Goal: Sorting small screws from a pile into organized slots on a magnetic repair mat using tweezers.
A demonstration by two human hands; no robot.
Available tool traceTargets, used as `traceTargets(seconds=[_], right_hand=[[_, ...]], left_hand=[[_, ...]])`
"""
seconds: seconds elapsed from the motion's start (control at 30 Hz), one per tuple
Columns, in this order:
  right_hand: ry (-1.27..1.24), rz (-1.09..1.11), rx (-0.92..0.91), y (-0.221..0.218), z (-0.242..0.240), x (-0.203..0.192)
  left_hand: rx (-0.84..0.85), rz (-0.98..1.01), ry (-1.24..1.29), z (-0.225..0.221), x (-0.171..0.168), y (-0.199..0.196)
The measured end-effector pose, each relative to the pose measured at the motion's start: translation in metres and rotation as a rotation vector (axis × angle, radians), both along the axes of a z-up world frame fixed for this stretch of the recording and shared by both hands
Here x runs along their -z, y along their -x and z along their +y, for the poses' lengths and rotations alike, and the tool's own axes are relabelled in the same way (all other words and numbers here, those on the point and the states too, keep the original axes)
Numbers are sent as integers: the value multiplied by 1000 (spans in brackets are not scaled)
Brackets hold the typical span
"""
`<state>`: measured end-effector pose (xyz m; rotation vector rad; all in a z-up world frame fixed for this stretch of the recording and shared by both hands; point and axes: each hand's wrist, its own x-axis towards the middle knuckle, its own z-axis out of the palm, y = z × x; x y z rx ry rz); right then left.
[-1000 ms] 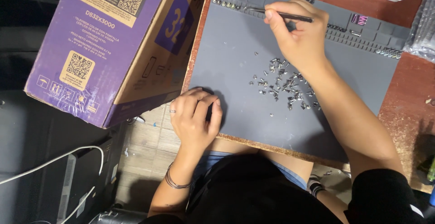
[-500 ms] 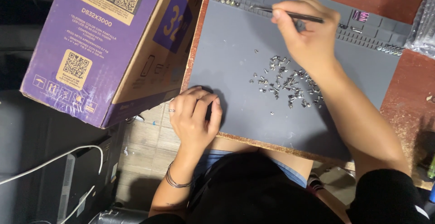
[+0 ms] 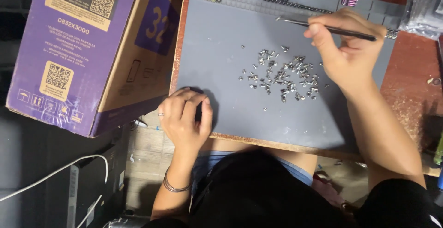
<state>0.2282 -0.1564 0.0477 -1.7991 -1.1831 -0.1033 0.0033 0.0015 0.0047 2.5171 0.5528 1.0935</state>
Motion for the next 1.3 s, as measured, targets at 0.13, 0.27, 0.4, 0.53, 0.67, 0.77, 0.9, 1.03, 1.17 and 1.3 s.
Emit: traceTargets(seconds=[0.13,0.27,0.4,0.53,0.67,0.77,0.9,1.03,1.17,1.3], right_hand=[[0,-51,-24,-2,9,1],[2,-40,-45,-2,22,3],[-6,-54,-77,-7,36,10],[10,-33,-96,-6,40,10],[62,-27,-96,-3,32,10],[82,-18,-110,-2,27,9],[62,27,-97,0,28,9],[49,-22,-82,-2,45,9],[-34,-129,-118,-8,69,18],[-34,-159,-155,-8,88,24]], left_hand=[[-14,25,2,-1,1,0],[-12,28,18,-2,1,1],[-20,18,5,-2,1,0],[-11,5,3,0,1,0],[-6,-2,7,0,1,0],[-5,4,16,0,1,0],[-7,2,14,0,1,1],[0,18,20,0,-1,2],[-4,16,15,0,-1,1],[4,5,16,1,-3,1]])
